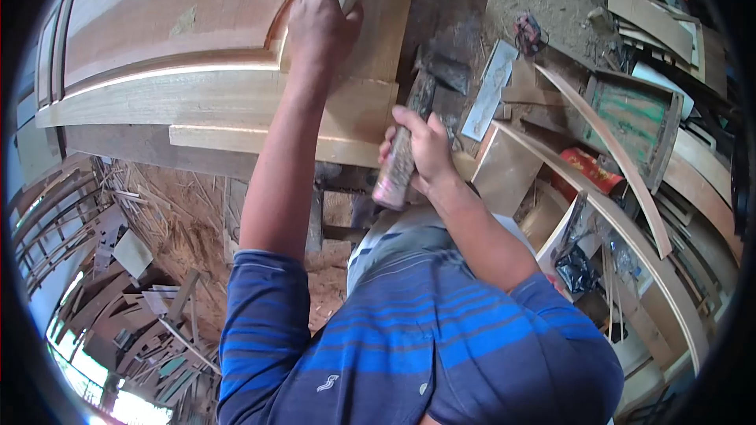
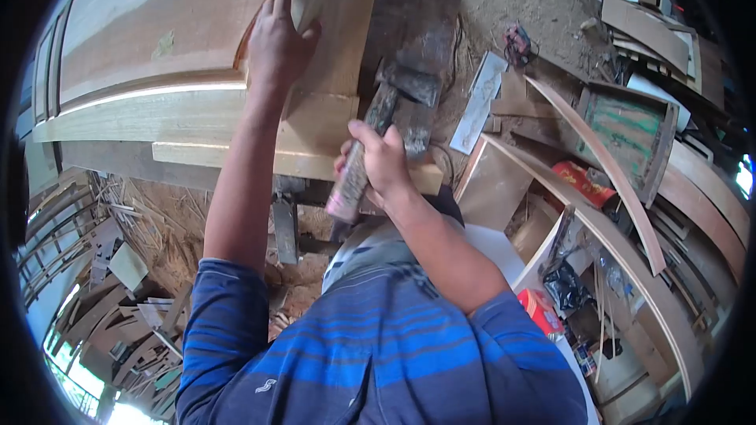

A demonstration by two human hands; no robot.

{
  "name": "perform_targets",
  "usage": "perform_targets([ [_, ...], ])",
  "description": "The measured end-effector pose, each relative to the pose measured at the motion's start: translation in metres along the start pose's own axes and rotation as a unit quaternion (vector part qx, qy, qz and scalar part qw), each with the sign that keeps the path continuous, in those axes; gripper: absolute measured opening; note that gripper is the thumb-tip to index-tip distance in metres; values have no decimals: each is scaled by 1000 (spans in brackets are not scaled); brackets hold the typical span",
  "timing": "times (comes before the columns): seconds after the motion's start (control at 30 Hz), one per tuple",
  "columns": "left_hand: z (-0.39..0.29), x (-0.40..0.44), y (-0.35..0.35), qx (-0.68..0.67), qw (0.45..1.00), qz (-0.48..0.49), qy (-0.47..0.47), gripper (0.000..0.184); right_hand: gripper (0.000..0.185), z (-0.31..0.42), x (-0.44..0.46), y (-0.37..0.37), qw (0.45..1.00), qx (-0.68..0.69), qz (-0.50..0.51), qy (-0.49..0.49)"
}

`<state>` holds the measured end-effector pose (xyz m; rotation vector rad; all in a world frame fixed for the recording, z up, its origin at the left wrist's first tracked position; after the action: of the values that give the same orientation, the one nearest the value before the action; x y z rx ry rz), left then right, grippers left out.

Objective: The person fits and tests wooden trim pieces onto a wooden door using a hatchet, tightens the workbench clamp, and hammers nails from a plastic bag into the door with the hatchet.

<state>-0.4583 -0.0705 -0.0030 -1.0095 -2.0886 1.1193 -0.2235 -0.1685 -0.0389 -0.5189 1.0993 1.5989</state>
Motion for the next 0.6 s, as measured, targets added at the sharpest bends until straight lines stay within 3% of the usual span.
perform_targets([
  [0.37,3,6,1,7,1000,1,-6,91,31,-1,4,-5,997,-11,75,29],
  [0.47,1,4,-1,0,1000,3,3,92,24,39,-3,-47,997,-77,1,-9],
  [0.53,1,6,-1,3,1000,2,-1,92,26,62,8,-114,998,-32,-1,-58],
  [0.6,-1,2,-7,-5,1000,20,-20,91,25,126,-16,-184,969,-122,-139,-163],
])
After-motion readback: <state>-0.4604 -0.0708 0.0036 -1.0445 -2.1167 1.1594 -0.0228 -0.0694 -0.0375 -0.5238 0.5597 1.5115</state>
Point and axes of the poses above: each hand's wrist, its own x-axis towards the middle knuckle, its own y-axis out of the palm, z = x × y, the point moved 8 cm from there along x, towards the middle knuckle, and after that the axes turned 6 degrees about -y, right-handed, at the moved point
